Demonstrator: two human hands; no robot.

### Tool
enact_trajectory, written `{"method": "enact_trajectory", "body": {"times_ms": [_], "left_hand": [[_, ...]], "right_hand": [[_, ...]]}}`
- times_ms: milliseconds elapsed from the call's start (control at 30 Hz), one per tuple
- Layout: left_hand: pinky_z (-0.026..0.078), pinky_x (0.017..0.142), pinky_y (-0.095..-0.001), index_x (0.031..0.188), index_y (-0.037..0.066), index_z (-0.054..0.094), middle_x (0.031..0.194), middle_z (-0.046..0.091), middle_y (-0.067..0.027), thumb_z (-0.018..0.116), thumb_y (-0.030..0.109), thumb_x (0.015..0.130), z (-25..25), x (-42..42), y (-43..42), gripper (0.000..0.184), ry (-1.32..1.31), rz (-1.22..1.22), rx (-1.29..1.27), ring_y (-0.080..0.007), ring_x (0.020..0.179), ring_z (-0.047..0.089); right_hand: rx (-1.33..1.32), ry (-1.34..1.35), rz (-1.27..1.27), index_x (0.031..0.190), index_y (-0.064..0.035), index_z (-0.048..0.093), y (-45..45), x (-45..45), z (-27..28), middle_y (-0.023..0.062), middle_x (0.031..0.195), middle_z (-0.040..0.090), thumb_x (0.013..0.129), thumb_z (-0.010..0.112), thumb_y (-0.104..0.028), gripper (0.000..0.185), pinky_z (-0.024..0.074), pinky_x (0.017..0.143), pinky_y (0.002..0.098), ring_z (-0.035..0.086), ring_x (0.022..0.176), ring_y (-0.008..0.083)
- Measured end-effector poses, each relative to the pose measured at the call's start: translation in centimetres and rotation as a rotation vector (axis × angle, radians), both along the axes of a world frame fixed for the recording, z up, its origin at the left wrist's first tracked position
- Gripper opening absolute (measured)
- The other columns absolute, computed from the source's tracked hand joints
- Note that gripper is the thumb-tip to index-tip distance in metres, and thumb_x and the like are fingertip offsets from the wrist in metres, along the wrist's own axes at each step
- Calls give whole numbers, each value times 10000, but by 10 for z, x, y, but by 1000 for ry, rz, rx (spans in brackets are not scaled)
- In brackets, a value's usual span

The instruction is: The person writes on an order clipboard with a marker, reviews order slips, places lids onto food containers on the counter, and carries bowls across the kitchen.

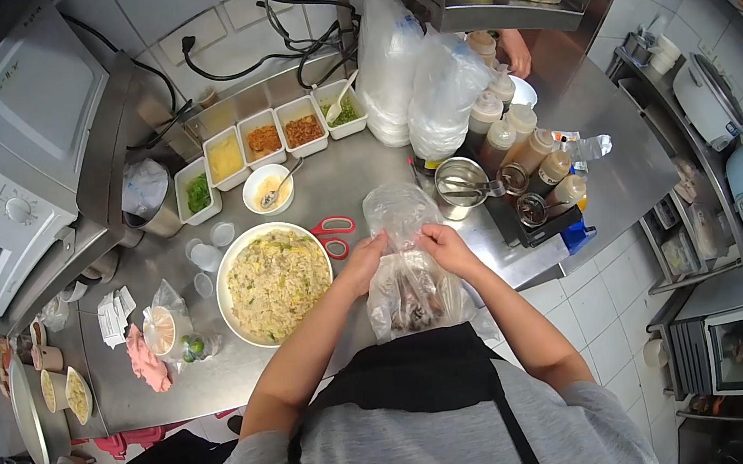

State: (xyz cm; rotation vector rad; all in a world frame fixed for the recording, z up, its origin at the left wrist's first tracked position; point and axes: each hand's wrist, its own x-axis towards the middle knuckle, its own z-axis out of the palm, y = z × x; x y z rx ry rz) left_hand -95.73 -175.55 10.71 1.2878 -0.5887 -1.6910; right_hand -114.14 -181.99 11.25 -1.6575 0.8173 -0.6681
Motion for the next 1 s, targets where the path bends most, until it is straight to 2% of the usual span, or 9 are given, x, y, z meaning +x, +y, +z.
{"method": "enact_trajectory", "body": {"times_ms": [133, 200, 300, 400, 500, 600, 733, 833, 1000], "left_hand": [[490, 837, -348, 1193, 39, 468, 1107, 574, -98, 476, 443, 906, 27, 3, 4, 496, 351, -84, 99, -188, 914, 603], [490, 838, -347, 1200, 42, 470, 1120, 571, -94, 482, 466, 896, 29, 6, 6, 521, 203, -180, 59, -189, 947, 596], [494, 831, -344, 1219, 54, 475, 1126, 575, -87, 530, 450, 875, 25, 9, -4, 528, 190, -288, 79, -184, 980, 584], [491, 837, -340, 1212, 58, 490, 1115, 584, -81, 547, 426, 873, 23, 11, -10, 503, 253, -242, 81, -181, 979, 583], [466, 876, -346, 1185, 54, 511, 1125, 582, -80, 516, 386, 897, 9, 8, -10, 440, 417, -168, -37, -196, 1023, 564], [456, 884, -358, 1089, 67, 545, 1077, 593, -72, 487, 321, 915, 4, 8, -11, 313, 529, -47, -18, -208, 1007, 568], [465, 842, -382, 918, 100, 546, 939, 590, -40, 457, 261, 925, -38, 18, -17, 184, 870, -71, -130, -226, 899, 575], [503, 738, -361, 841, 101, 505, 743, 543, -14, 427, 212, 934, 11, 0, -11, 165, 648, 225, 99, -199, 741, 568], [439, 584, -294, 781, 107, 431, 573, 343, 28, 420, 196, 932, 26, 6, -16, 175, 938, 292, -85, -146, 584, 438]], "right_hand": [[-6, 24, 46, 833, 4, 584, -10, 17, 6, -23, 655, 510, 881, 519, -101, 132, 394, 588, 247, 458, 648, 59], [-19, 6, -13, 817, 5, 601, -8, 29, 20, -12, 629, 509, 870, 550, -124, 149, 407, 578, 276, 490, 641, 81], [-482, 61, 48, 866, -2, 630, -22, 45, 5, 20, 693, 569, 863, 560, -140, 155, 429, 594, 278, 538, 667, 86], [-171, -40, 259, 961, -5, 640, -39, 48, 2, 37, 814, 629, 875, 546, -188, 223, 457, 639, 274, 583, 726, 111], [405, 22, 177, 1086, 3, 598, -40, 36, 22, 54, 988, 633, 900, 521, -237, 313, 467, 765, 274, 594, 857, 140], [406, -220, 185, 1182, 7, 531, -19, 9, 31, 55, 1086, 598, 908, 522, -269, 389, 434, 866, 267, 558, 987, 138], [532, -207, 182, 1239, -4, 486, -1, -21, 25, 79, 1157, 565, 909, 527, -277, 431, 407, 916, 269, 521, 1061, 135], [637, -234, 155, 1247, -8, 480, 0, -28, 26, 80, 1169, 561, 906, 529, -274, 435, 410, 914, 274, 523, 1065, 138], [758, -246, 180, 1269, -1, 443, -1, -28, 41, 93, 1172, 557, 889, 550, -304, 497, 427, 914, 296, 534, 1065, 160]]}}
